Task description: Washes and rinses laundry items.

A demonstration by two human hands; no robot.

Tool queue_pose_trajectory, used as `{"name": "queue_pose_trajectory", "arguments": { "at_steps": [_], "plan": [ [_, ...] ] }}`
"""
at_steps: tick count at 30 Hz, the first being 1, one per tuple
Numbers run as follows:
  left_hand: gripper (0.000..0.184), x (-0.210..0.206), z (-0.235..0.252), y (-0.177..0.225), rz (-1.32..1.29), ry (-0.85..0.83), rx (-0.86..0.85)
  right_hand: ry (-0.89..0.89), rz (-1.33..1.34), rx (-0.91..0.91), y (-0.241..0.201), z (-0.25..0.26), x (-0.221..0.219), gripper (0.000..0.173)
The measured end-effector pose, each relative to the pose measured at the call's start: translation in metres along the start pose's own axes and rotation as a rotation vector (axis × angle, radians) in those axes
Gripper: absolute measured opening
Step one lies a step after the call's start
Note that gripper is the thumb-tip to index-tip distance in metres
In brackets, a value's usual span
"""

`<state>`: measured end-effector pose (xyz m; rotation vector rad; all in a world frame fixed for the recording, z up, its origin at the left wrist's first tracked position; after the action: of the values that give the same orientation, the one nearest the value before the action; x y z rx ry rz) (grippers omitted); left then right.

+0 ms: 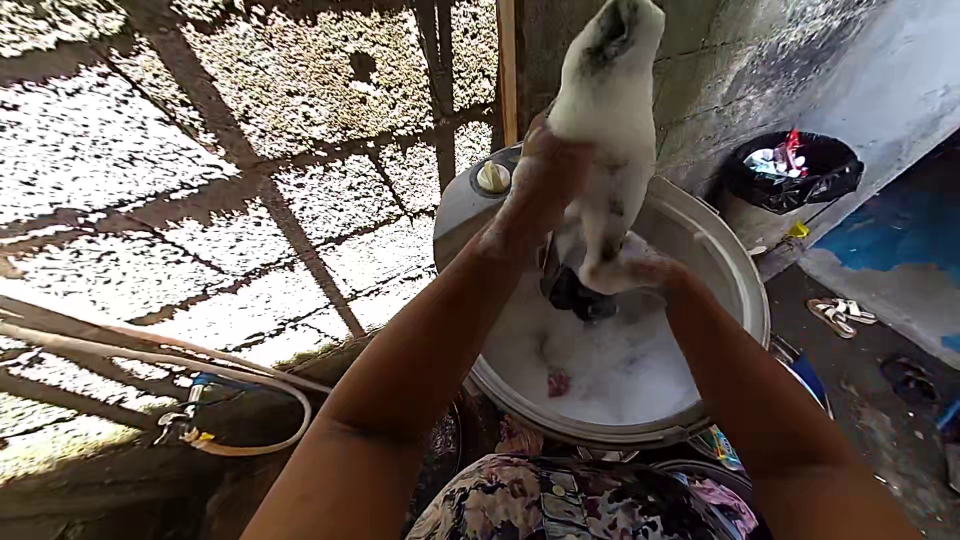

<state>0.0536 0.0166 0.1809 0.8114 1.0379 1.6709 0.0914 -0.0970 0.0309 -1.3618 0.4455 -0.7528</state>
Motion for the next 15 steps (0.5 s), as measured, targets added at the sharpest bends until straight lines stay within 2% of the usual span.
{"name": "queue_pose_trajectory", "arguments": {
  "at_steps": [2,4,7,9,11,12,13,15],
  "plan": [
    [0.026,0.005,-0.002,-0.014,-0.163,0.018,0.035,-0.023,-0.03,-0.128,0.037,0.002,0.005,0.06],
    [0.024,0.016,-0.011,-0.038,-0.238,0.068,0.103,0.087,-0.005,-0.13,0.054,0.007,0.018,0.042],
    [0.034,0.046,-0.029,-0.089,-0.116,0.153,0.255,0.261,0.015,-0.149,0.055,0.003,0.038,0.024],
    [0.05,0.064,-0.042,-0.129,-0.007,0.154,0.384,0.32,-0.015,-0.153,0.045,0.0,0.053,0.026],
    [0.08,0.069,-0.057,-0.165,0.068,0.109,0.575,0.365,0.123,-0.028,0.035,0.001,0.06,0.03],
    [0.085,0.063,-0.064,-0.176,0.067,0.059,0.649,0.361,0.146,0.069,0.029,0.003,0.061,0.036],
    [0.077,0.052,-0.07,-0.183,0.033,-0.018,0.698,0.337,0.119,0.153,0.021,0.003,0.059,0.041],
    [0.048,0.018,-0.08,-0.191,-0.092,-0.203,0.765,0.31,0.024,0.178,0.004,-0.002,0.052,0.048]
  ]
}}
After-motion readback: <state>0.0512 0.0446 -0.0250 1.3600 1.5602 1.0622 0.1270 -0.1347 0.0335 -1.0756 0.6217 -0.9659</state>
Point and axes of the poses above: each hand's wrist, its own z-axis towards the middle knuckle, its own x-axis out of the back of the hand, y = z × x, the point moved 10 cm from there along z, towards the middle knuckle, and after that the axes turned 3 degrees about x, right-handed, at the moved point
